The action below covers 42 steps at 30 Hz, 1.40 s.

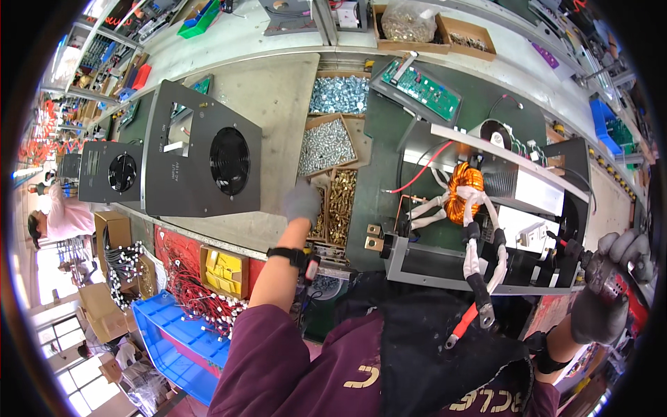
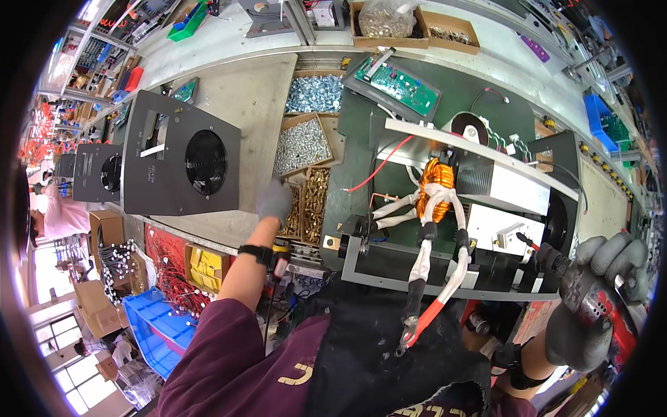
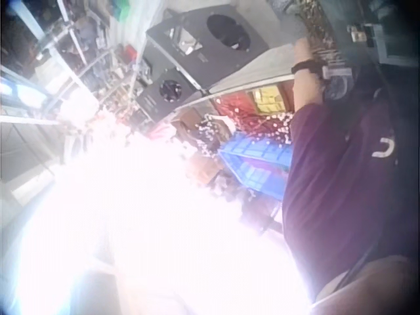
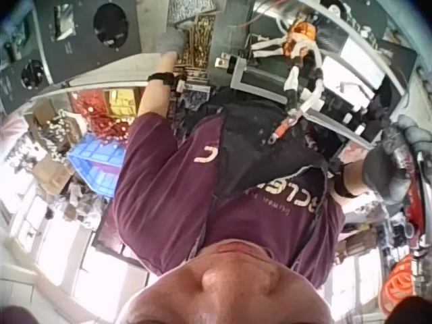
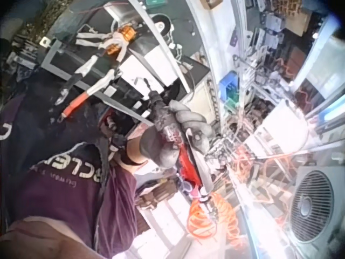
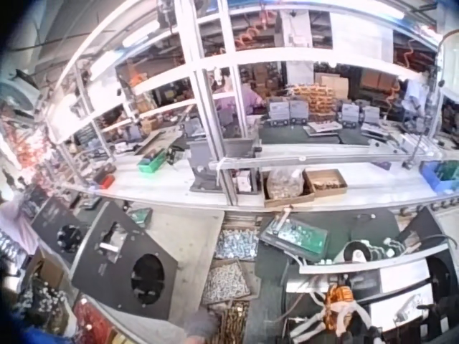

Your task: Assembling electronic and mechanical components for a large power inverter or similar industrial unit on a production line.

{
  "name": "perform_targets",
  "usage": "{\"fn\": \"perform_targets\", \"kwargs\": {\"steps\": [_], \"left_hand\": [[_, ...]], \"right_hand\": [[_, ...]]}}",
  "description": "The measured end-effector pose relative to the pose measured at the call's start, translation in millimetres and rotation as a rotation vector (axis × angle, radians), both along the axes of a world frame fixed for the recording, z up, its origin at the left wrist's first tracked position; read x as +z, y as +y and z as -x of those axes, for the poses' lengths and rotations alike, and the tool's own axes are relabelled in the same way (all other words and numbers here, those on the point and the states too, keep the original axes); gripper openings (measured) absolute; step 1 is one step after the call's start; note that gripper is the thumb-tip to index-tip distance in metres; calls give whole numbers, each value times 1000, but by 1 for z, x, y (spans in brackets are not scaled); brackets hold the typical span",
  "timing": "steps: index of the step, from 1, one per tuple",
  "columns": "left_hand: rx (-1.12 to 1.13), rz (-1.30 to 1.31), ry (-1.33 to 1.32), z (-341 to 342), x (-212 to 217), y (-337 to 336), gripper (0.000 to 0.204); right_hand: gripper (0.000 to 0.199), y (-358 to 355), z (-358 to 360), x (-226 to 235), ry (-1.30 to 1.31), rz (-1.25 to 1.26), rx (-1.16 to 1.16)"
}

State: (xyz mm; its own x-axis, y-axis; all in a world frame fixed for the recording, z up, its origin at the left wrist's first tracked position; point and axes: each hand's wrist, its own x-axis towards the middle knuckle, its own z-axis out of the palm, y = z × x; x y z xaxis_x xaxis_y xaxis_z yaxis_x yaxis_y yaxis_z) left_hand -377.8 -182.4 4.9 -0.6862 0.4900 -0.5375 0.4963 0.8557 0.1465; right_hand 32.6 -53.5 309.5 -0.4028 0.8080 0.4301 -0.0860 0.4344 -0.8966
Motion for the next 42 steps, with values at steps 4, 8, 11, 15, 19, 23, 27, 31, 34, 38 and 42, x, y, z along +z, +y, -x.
{"fn": "perform_targets", "kwargs": {"steps": [4,8,11,15,19,23,27,31,34,38,42], "left_hand": [[-36,181,-13,-37,-18,-53,38],[-74,81,-11,-33,-32,-70,35],[31,-101,19,-29,-9,-72,29],[163,-298,-40,2,-25,-103,29],[500,-732,-623,-5,45,-76,21],[303,-1166,-1197,-59,177,-21,21],[130,-1023,-1569,-117,239,10,35],[153,-1013,-1717,-138,239,22,36],[-3,-1024,-1704,-145,240,24,36],[16,-1046,-1608,-155,245,28,44],[-37,-927,-1344,-155,254,27,50]], "right_hand": [[38,-10,-2,-6,63,-55,7],[48,-19,16,-17,136,-87,90],[39,-23,24,-12,144,-144,76],[43,-14,27,6,161,-305,218],[38,-33,38,20,228,-23,22],[43,-18,58,22,368,-80,310],[38,-24,104,23,574,-147,461],[37,-27,112,15,573,-129,436],[37,-35,108,14,556,-71,366],[35,-37,105,15,480,-68,298],[31,-26,108,10,439,-216,389]]}}
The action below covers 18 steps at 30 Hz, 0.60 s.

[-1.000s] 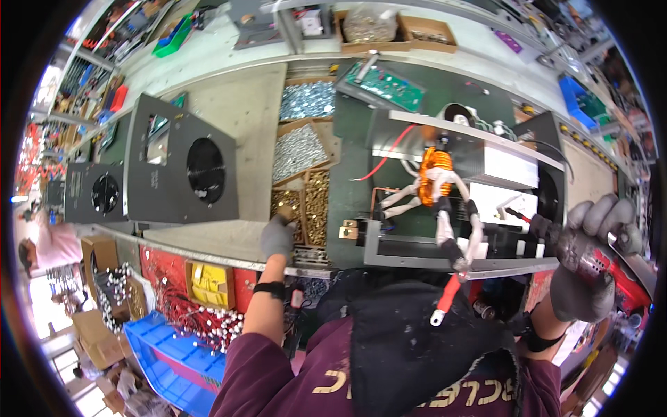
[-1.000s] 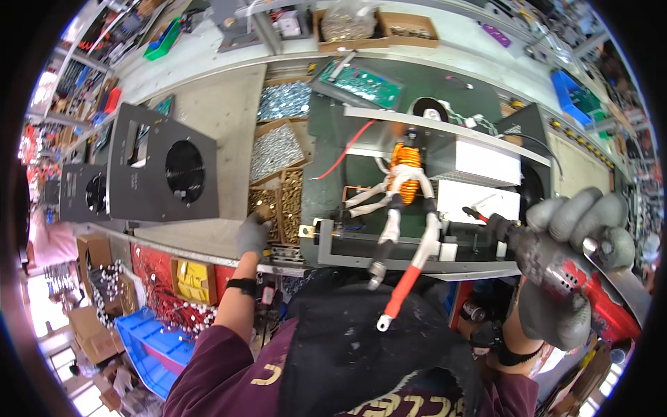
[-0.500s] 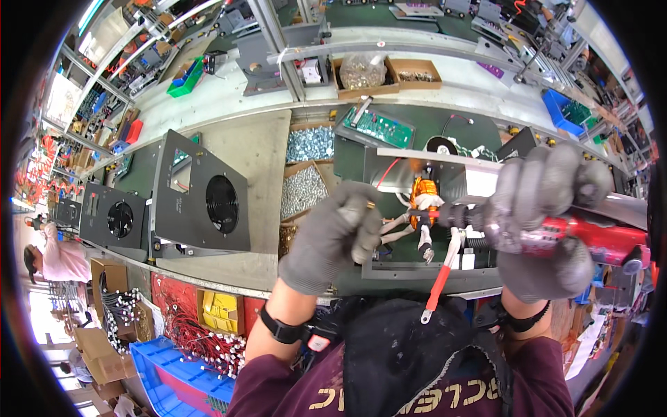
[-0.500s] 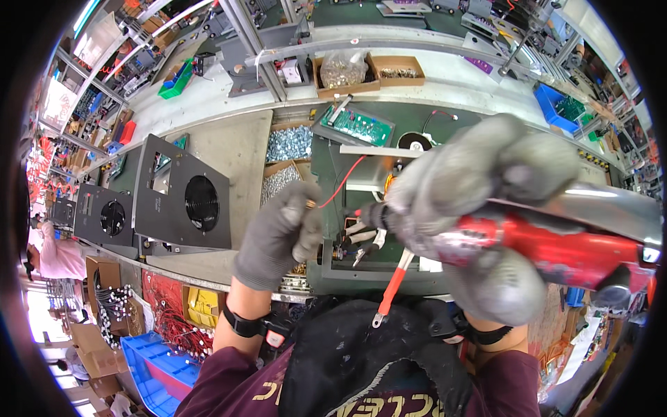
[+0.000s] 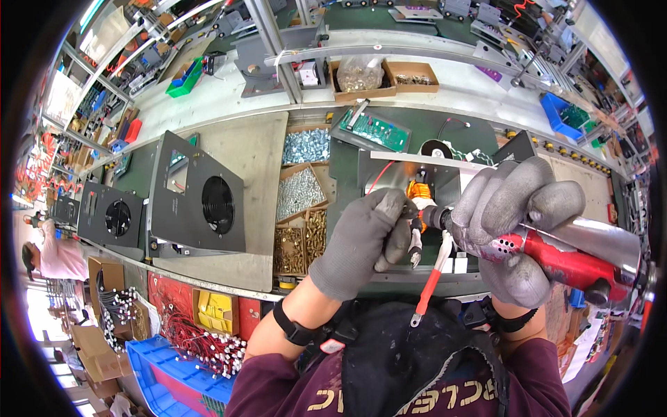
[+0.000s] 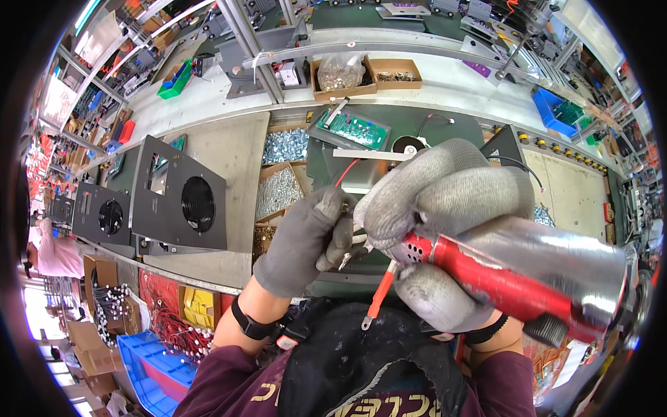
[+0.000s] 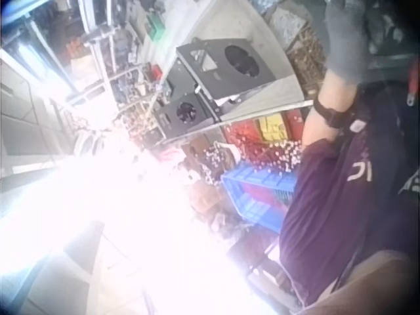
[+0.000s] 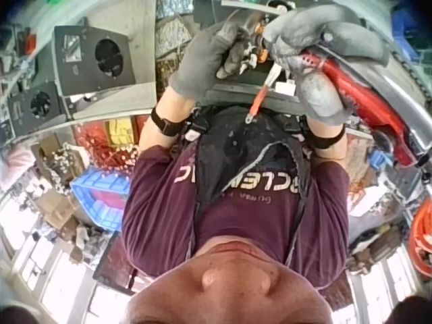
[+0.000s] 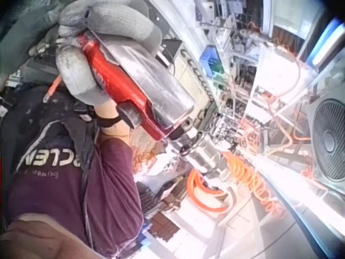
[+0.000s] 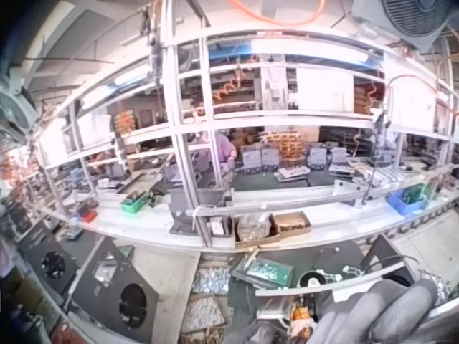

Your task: Assembling electronic and mechanical components for a large power inverter or similar industrial unit on a production line.

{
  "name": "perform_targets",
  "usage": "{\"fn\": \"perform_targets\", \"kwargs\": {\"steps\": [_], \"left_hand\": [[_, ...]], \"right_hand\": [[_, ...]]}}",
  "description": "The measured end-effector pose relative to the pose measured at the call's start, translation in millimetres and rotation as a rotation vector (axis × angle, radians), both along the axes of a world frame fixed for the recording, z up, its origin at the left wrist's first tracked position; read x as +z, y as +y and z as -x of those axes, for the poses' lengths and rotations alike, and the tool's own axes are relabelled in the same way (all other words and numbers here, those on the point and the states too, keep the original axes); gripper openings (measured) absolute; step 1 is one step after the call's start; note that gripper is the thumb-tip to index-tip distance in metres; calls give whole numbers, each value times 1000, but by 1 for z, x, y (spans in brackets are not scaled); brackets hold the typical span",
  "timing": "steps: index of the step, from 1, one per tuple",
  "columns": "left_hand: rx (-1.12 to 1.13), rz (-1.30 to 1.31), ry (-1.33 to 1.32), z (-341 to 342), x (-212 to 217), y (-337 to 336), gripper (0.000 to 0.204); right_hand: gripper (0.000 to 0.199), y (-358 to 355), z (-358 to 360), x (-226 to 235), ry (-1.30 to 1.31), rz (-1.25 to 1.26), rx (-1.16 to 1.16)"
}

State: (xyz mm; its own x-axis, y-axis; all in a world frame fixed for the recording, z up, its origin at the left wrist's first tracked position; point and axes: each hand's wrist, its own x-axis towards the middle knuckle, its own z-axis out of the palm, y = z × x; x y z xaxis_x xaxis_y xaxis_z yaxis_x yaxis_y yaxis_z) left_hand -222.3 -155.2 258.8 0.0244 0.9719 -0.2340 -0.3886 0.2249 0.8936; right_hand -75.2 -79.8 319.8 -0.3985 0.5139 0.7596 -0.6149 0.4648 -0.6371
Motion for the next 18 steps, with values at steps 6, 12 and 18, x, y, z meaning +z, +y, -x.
{"fn": "perform_targets", "kwargs": {"steps": [6,12,18], "left_hand": [[-111,0,259,23,7,17,65],[166,230,446,105,-55,31,55],[1,382,502,120,-139,15,37]], "right_hand": [[36,11,0,7,-16,-93,74],[45,28,-54,12,-130,368,71],[42,48,-78,-10,-162,350,-148]]}}
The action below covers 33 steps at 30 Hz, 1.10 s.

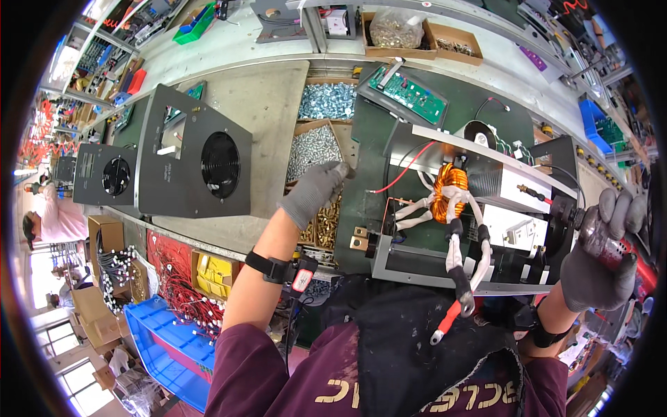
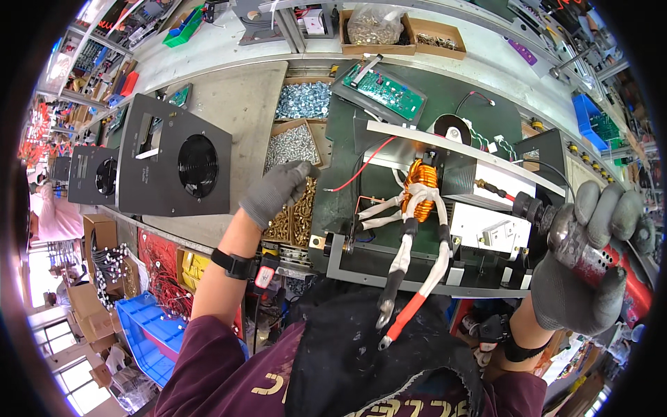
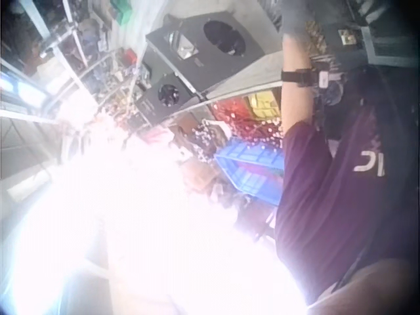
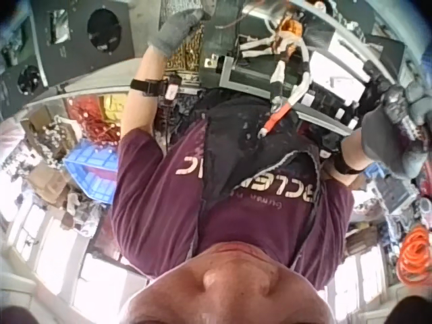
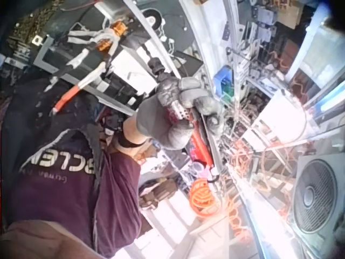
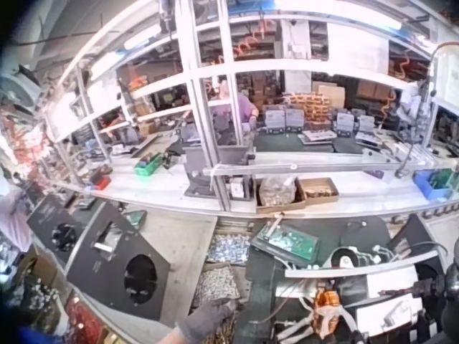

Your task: Assembling electronic and mechanical components for a large power inverter or similar industrial unit on a production line.

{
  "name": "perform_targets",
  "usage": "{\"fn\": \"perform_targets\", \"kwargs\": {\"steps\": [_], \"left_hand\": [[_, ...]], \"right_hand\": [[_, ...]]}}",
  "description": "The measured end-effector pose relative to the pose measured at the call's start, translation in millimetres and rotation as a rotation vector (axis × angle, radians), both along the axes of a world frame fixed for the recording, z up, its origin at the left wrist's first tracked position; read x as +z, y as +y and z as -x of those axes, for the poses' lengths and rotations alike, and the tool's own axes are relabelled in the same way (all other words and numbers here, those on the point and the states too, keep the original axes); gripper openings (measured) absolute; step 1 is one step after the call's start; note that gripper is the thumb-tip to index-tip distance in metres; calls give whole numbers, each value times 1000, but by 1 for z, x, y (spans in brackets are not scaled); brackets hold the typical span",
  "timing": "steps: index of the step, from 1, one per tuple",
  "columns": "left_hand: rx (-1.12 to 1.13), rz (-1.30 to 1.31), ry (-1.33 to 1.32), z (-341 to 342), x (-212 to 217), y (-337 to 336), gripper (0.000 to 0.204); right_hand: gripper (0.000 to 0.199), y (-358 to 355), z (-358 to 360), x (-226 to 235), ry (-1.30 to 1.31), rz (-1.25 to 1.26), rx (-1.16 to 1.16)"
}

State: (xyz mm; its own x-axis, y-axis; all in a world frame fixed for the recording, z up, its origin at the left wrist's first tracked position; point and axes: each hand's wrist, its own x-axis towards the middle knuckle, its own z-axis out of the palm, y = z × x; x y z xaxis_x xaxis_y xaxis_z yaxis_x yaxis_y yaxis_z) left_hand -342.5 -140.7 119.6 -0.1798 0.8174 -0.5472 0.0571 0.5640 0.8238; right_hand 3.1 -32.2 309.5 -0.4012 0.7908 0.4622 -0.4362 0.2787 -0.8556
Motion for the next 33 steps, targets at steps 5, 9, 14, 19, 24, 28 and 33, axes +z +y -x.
{"fn": "perform_targets", "kwargs": {"steps": [5,9,14,19,24,28,33], "left_hand": [[-220,-286,20,-9,13,16,40],[-495,-227,319,-21,49,37,39],[-733,-58,774,-47,97,43,24],[-733,56,260,-77,109,54,24],[-469,220,-152,-139,74,57,30],[-498,-166,-427,-151,49,50,45],[40,124,-1202,-174,24,57,27]], "right_hand": [[39,4,-3,-18,64,83,-98],[39,4,-11,-17,34,103,-73],[39,0,-28,-25,46,66,-122],[46,-7,-53,-40,81,-189,-148],[47,-9,-71,-56,95,-189,-164],[45,-17,-74,-69,155,-5,-263],[47,-14,-63,-84,227,185,-221]]}}
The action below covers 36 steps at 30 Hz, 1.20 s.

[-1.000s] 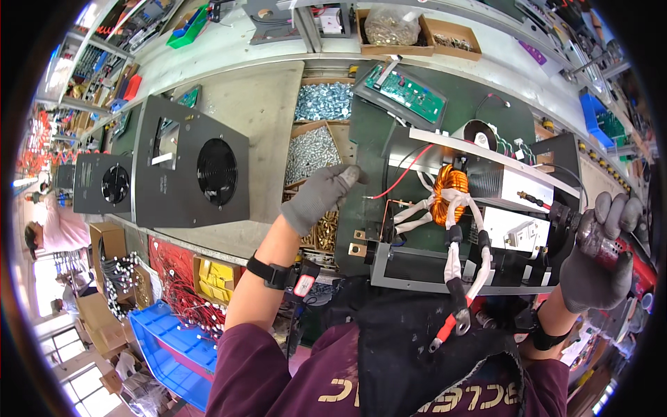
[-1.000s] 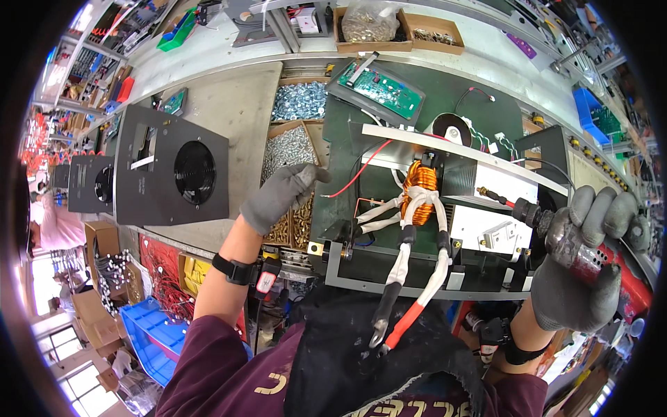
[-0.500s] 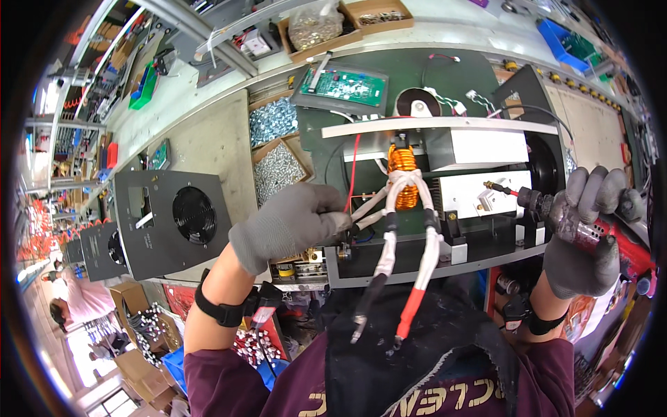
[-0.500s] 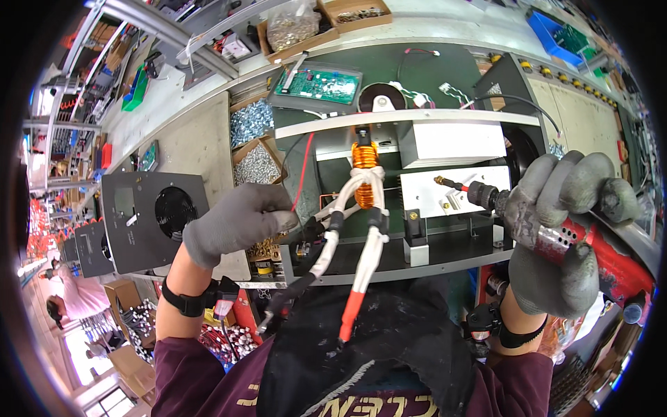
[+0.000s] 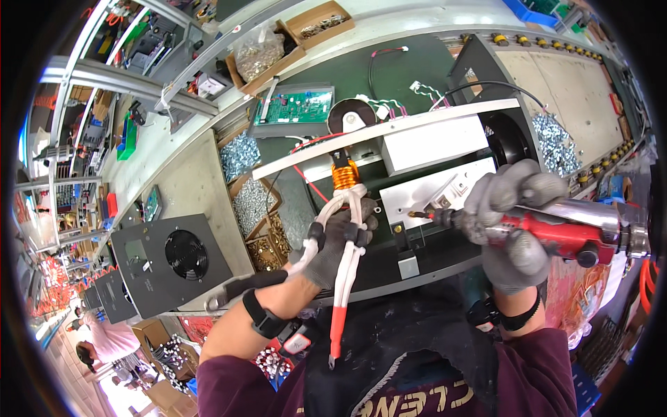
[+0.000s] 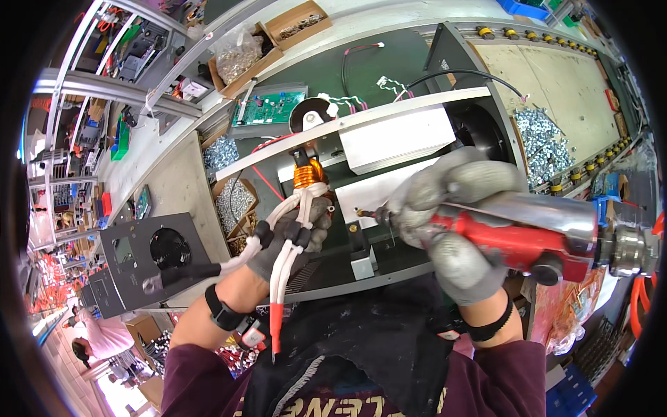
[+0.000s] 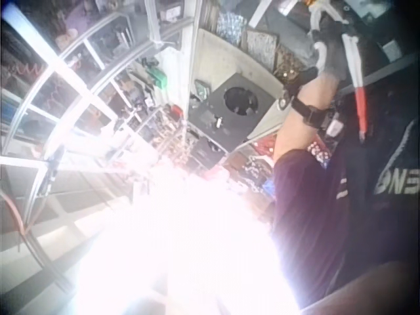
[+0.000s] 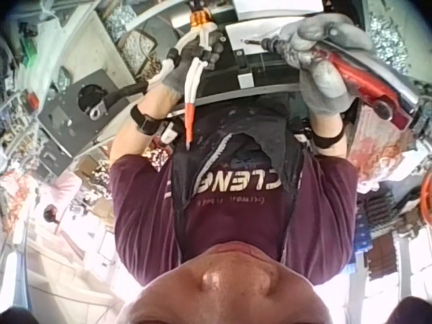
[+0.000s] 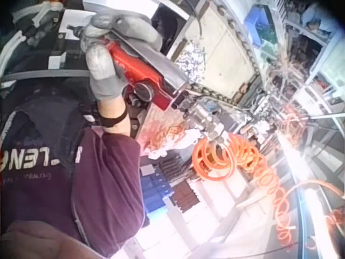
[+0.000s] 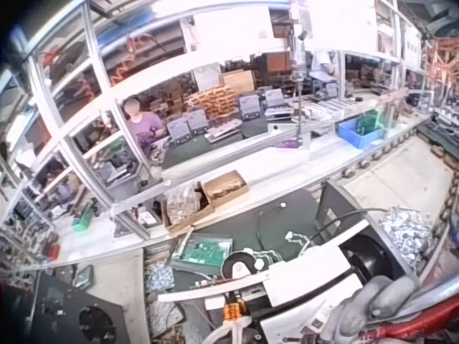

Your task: Assembling electronic and mechanical components for a large power inverter or similar industrial unit on a production line.

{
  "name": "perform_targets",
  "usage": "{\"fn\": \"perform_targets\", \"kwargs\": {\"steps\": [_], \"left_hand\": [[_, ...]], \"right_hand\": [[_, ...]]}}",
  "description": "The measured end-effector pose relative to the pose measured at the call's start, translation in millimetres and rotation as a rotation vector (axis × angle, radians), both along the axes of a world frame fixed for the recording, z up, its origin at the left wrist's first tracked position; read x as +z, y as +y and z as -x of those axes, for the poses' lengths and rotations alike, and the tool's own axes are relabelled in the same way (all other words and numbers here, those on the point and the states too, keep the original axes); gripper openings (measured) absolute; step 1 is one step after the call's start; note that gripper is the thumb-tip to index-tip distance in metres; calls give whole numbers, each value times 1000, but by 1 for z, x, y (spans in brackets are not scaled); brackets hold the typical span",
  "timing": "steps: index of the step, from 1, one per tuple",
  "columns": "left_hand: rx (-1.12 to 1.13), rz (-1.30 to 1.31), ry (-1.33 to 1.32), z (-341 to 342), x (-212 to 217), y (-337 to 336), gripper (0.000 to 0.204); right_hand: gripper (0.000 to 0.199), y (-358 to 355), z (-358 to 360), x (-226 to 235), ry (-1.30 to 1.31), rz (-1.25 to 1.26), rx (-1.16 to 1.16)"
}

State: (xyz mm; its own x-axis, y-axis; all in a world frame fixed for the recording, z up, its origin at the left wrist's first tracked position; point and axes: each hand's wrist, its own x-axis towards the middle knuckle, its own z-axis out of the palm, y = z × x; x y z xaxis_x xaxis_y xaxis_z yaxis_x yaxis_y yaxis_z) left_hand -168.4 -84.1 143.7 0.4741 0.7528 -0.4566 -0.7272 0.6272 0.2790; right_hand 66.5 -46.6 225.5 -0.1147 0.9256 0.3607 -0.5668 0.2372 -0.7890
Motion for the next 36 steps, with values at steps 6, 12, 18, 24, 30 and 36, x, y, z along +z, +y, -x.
{"fn": "perform_targets", "kwargs": {"steps": [6,12,18,24,30,36], "left_hand": [[81,82,-96,-11,-10,3,21],[148,35,-58,-6,-25,-13,47],[103,-373,11,-8,-42,-15,52],[151,-57,140,-8,-24,-17,27],[85,-141,66,-11,-22,-27,23],[-1,-23,70,-27,-28,-26,19]], "right_hand": [[39,9,21,-18,-30,11,24],[41,10,35,-22,-108,25,36],[41,15,44,-19,-258,-98,93],[40,15,53,-13,-334,-65,167],[40,9,56,-10,-312,108,157],[40,14,43,4,-478,13,76]]}}
